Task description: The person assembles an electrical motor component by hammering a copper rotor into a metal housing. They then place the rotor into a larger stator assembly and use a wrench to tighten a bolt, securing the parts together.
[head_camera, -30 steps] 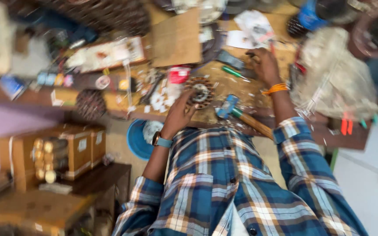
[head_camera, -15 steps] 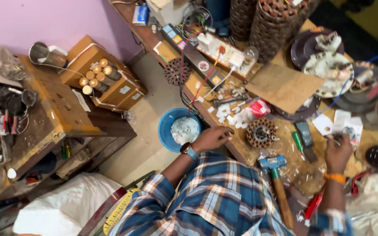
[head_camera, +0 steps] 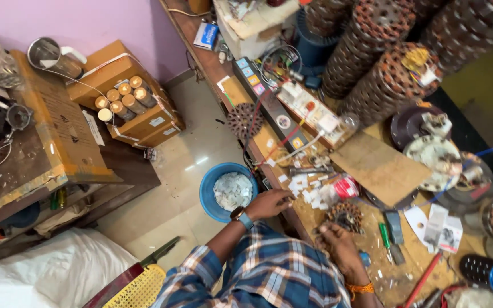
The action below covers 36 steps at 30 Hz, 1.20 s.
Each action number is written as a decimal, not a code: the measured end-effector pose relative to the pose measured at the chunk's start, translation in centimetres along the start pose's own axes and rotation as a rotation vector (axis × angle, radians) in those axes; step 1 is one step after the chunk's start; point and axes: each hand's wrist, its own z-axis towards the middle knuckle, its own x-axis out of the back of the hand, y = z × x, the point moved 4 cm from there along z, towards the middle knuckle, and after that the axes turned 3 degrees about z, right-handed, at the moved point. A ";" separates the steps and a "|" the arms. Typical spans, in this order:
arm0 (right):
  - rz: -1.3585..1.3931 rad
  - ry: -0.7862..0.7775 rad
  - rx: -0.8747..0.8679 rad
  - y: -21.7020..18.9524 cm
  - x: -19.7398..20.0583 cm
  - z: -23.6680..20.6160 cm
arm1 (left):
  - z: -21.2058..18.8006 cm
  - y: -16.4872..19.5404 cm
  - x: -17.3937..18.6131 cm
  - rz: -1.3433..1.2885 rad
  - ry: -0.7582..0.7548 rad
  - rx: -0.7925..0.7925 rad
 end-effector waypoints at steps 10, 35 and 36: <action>-1.199 -0.063 0.324 -26.7 -16.7 14.3 | -6.5 -11.6 4.6 -0.164 0.080 0.402; -0.318 -0.025 1.037 -52.4 -39.5 27.3 | -12.1 -20.1 7.1 -0.404 0.358 0.828; -0.244 -0.063 1.037 -50.0 -38.0 24.3 | -11.3 -20.0 7.1 -0.365 0.359 0.768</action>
